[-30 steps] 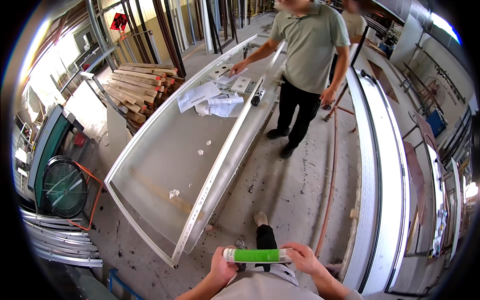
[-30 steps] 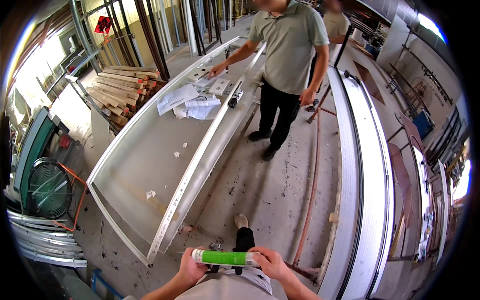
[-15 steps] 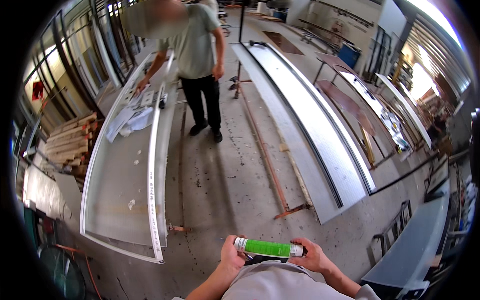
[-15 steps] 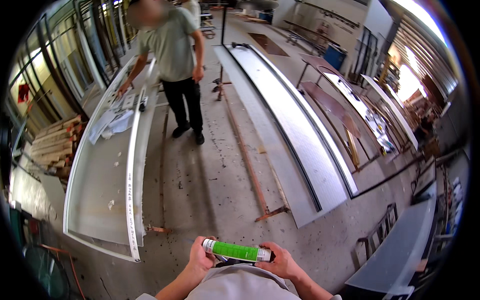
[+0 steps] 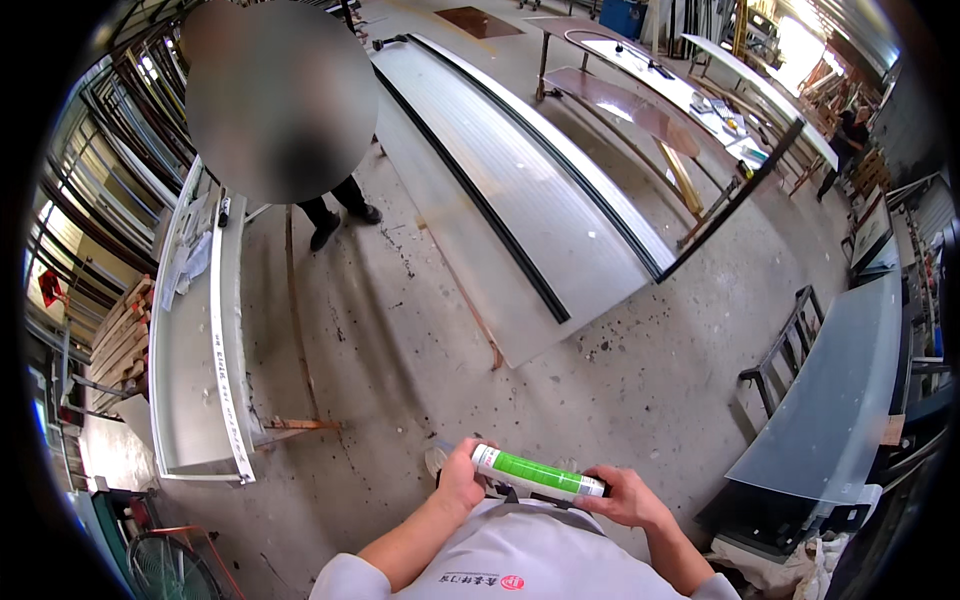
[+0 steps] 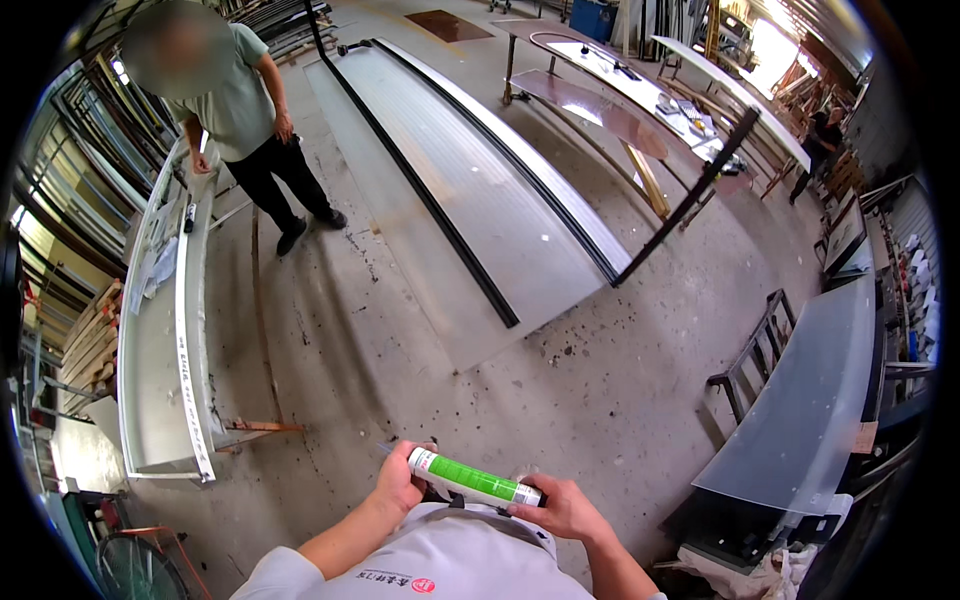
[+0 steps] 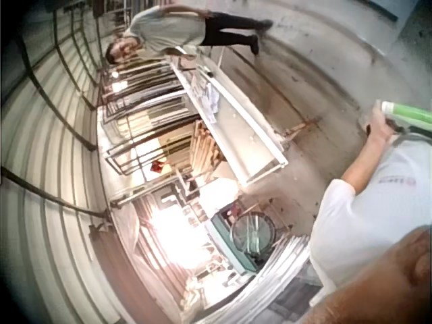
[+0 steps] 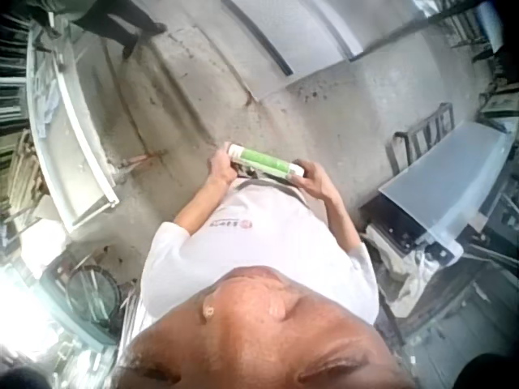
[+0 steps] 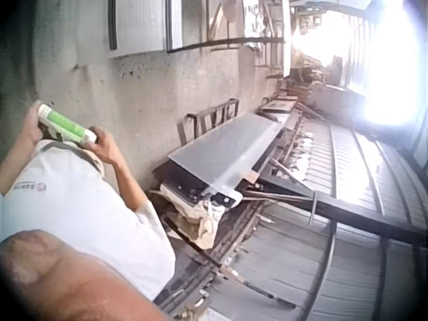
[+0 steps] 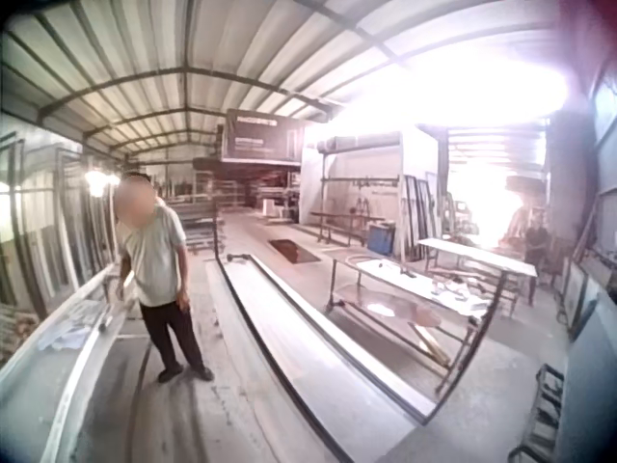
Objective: The person prepares a caulk gun by inserting a tube of sealant into the frame and securing it, then retrieves a new nozzle from a box and attaches it to the tip of the sealant tube.
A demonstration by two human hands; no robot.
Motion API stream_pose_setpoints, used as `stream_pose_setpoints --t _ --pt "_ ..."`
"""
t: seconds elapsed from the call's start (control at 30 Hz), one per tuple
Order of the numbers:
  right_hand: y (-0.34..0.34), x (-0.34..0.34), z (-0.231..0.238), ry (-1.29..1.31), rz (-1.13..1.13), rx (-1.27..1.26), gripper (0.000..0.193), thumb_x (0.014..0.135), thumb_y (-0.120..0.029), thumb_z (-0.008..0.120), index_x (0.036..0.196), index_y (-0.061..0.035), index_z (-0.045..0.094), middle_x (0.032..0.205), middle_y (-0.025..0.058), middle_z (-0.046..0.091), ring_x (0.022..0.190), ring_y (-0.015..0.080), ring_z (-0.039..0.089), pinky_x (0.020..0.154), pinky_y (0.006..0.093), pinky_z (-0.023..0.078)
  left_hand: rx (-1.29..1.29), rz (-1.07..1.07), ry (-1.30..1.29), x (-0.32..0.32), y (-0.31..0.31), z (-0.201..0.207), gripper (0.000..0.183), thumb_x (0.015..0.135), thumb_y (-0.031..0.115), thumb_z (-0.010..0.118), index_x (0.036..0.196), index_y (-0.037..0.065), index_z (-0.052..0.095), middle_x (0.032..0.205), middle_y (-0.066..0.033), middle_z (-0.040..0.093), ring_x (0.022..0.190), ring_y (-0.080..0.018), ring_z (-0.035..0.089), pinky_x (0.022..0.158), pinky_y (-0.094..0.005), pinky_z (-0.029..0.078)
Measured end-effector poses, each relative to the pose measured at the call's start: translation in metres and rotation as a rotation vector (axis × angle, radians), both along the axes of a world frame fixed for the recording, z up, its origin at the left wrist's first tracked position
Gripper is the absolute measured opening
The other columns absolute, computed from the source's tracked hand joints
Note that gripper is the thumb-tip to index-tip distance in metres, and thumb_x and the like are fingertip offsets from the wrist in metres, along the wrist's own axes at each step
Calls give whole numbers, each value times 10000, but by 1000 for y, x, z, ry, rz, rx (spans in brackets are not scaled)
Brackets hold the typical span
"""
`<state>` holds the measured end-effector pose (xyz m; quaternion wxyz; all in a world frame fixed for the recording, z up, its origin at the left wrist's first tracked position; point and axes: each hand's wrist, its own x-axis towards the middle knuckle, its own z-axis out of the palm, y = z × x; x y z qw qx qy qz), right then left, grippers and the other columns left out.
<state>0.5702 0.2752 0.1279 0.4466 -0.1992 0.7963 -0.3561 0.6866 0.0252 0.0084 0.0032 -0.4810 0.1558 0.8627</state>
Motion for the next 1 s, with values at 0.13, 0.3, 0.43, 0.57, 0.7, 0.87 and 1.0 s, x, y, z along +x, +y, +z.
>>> stream_pose_setpoints --t 0.13,0.3,0.43,0.57,0.7,0.87,1.0 --pt "46 -37 -9 298 312 4 492 773 -397 756 1053 -8 644 963 202 641 945 397 599 823 437 495 42 -61 -6 -35 50 -3 252 897 243 501 845 67 673 759 -46 666 707 -186 633 595 -331 454" --pt "61 -73 -10 378 541 132 497 790 -415 712 1076 -32 575 1000 189 659 974 384 623 846 444 499 -25 -203 -8 -92 119 -1 235 874 251 533 836 74 683 780 -68 656 719 -228 624 674 -382 507" --pt "67 -101 -14 270 435 182 537 781 -431 720 1074 -7 569 972 209 673 930 396 643 808 448 511 37 -261 57 -137 166 -11 233 892 228 552 872 29 673 821 -74 650 784 -224 638 740 -385 521" --pt "72 -136 13 182 167 178 614 714 -402 801 1108 14 578 958 242 674 888 388 658 793 422 514 61 -393 145 -194 188 22 228 926 247 570 893 46 671 853 -44 652 814 -175 634 750 -349 522" --pt "112 -168 14 110 -9 154 563 784 -270 758 1213 34 557 1055 184 666 934 254 640 809 371 511 93 -537 227 -249 225 -5 228 910 226 553 876 34 669 824 -51 657 750 -173 623 708 -331 517" --pt "175 -204 21 21 -101 30 475 822 -185 710 1209 56 576 944 145 686 831 179 620 733 353 515 81 -650 209 -306 258 -6 259 898 249 536 846 39 679 806 -62 664 737 -184 622 705 -335 510" --pt "204 -247 41 -134 -100 105 447 819 -176 707 1184 54 593 894 88 668 775 158 591 680 340 507 19 -676 200 -353 263 7 282 890 279 511 823 71 690 775 -25 666 700 -167 600 661 -321 476"
